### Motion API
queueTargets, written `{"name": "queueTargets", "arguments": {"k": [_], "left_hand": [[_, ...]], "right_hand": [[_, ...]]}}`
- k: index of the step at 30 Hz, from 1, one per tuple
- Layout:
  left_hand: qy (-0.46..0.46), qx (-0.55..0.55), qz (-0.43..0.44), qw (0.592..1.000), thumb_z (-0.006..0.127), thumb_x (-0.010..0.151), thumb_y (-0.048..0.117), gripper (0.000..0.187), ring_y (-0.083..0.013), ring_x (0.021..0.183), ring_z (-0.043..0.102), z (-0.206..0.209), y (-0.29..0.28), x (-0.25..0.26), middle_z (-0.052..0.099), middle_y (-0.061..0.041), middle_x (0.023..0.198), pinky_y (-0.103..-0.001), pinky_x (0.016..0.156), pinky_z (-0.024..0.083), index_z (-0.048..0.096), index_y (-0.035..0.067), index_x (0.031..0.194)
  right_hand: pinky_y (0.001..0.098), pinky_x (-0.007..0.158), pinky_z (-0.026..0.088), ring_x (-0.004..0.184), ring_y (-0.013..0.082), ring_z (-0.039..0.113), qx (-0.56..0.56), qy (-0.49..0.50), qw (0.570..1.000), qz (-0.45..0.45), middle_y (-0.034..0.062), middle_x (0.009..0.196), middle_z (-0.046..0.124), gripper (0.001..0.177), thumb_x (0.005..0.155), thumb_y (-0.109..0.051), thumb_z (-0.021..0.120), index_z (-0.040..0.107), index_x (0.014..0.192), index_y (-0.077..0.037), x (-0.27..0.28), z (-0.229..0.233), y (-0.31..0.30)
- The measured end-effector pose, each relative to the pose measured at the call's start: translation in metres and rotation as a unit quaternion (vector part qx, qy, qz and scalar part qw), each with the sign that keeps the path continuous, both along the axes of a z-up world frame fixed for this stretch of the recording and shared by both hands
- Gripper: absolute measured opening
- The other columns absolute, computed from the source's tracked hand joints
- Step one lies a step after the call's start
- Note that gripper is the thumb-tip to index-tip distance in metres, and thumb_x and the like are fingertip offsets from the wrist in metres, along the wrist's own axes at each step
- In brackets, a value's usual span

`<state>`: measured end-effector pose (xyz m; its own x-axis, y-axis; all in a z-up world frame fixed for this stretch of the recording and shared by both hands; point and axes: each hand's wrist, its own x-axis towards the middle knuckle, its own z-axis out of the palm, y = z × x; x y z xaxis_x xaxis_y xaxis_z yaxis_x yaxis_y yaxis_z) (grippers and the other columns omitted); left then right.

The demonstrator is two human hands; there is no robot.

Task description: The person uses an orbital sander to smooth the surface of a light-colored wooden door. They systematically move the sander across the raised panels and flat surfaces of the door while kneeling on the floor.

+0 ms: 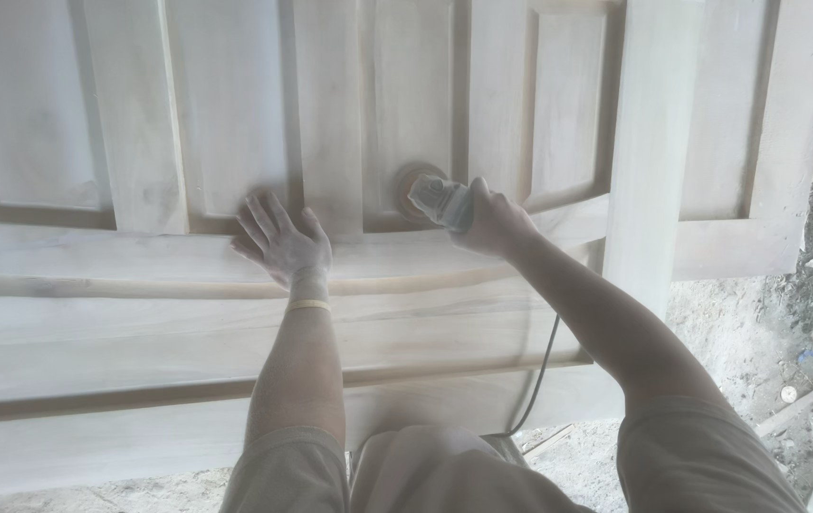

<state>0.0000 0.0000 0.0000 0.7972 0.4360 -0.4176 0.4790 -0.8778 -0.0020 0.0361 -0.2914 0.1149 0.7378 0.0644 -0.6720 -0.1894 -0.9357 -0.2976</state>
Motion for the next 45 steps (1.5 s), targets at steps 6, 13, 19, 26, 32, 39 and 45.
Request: {"name": "queueTargets", "arguments": {"k": [6, 13, 19, 26, 32, 39, 45], "left_hand": [[-0.008, 0.016, -0.010, 1.000, 0.019, 0.103, 0.057, 0.073, -0.0266, 0.158, -0.003, -0.007, 0.002, 0.001, -0.001, -0.005, 0.172, -0.061, 0.124, -0.004, 0.007, 0.021, 0.165], [0.001, 0.012, -0.007, 1.000, 0.020, 0.103, 0.058, 0.074, -0.0274, 0.158, -0.003, -0.008, 0.002, 0.001, -0.001, -0.005, 0.172, -0.061, 0.124, -0.004, 0.007, 0.021, 0.165], [0.006, 0.016, -0.007, 1.000, 0.019, 0.103, 0.059, 0.074, -0.0277, 0.158, -0.003, -0.010, 0.003, 0.000, -0.002, -0.005, 0.173, -0.062, 0.124, -0.004, 0.005, 0.021, 0.165], [0.002, 0.024, -0.014, 1.000, 0.016, 0.102, 0.059, 0.075, -0.0262, 0.157, -0.004, -0.013, 0.003, 0.000, -0.003, -0.004, 0.172, -0.061, 0.124, -0.004, 0.003, 0.021, 0.165], [0.001, 0.012, -0.009, 1.000, 0.017, 0.103, 0.059, 0.073, -0.0262, 0.158, -0.006, -0.011, 0.004, -0.002, -0.003, -0.005, 0.173, -0.061, 0.124, -0.007, 0.006, 0.021, 0.164], [-0.005, 0.011, -0.009, 1.000, 0.017, 0.102, 0.060, 0.074, -0.0263, 0.157, -0.006, -0.014, 0.004, -0.002, -0.004, -0.004, 0.172, -0.061, 0.123, -0.006, 0.007, 0.022, 0.165], [0.011, 0.020, -0.011, 1.000, 0.015, 0.102, 0.061, 0.074, -0.0253, 0.157, -0.008, -0.016, 0.005, -0.001, -0.005, -0.004, 0.172, -0.062, 0.123, -0.006, 0.006, 0.022, 0.165]], "right_hand": [[0.0457, 0.072, 0.065, 0.092, 0.0382, 0.075, 0.001, 0.002, 0.998, -0.056, 0.0261, 0.106, 0.068, 0.073, 0.078, -0.025, 0.075, 0.036, 0.135, 0.000, 0.064, -0.007, 0.011], [0.0471, 0.086, 0.061, 0.102, 0.0399, 0.072, 0.006, -0.118, 0.991, -0.057, 0.0258, 0.111, 0.070, 0.075, 0.076, -0.033, 0.081, 0.043, 0.130, 0.004, 0.139, -0.035, -0.003], [0.0482, 0.088, 0.057, 0.106, 0.0396, 0.067, 0.013, -0.162, 0.978, -0.130, 0.0239, 0.114, 0.066, 0.087, 0.074, -0.039, 0.085, 0.038, 0.133, 0.005, 0.186, -0.042, 0.012], [0.0427, 0.080, 0.064, 0.097, 0.0384, 0.073, 0.042, -0.088, 0.994, -0.048, 0.0271, 0.110, 0.068, 0.080, 0.074, -0.022, 0.080, 0.037, 0.135, 0.007, 0.120, -0.023, 0.022], [0.0428, 0.075, 0.065, 0.095, 0.0374, 0.074, 0.005, 0.015, 0.999, 0.029, 0.0262, 0.107, 0.068, 0.075, 0.079, -0.026, 0.077, 0.036, 0.135, 0.003, 0.028, -0.011, 0.023], [0.0431, 0.078, 0.065, 0.094, 0.0371, 0.074, 0.007, 0.004, 1.000, 0.025, 0.0267, 0.106, 0.069, 0.074, 0.078, -0.029, 0.078, 0.038, 0.132, 0.001, 0.042, -0.020, 0.022], [0.0450, 0.079, 0.066, 0.093, 0.0391, 0.074, 0.010, -0.053, 0.998, -0.025, 0.0274, 0.106, 0.069, 0.075, 0.077, -0.027, 0.078, 0.038, 0.133, 0.004, 0.113, -0.020, 0.027]]}}
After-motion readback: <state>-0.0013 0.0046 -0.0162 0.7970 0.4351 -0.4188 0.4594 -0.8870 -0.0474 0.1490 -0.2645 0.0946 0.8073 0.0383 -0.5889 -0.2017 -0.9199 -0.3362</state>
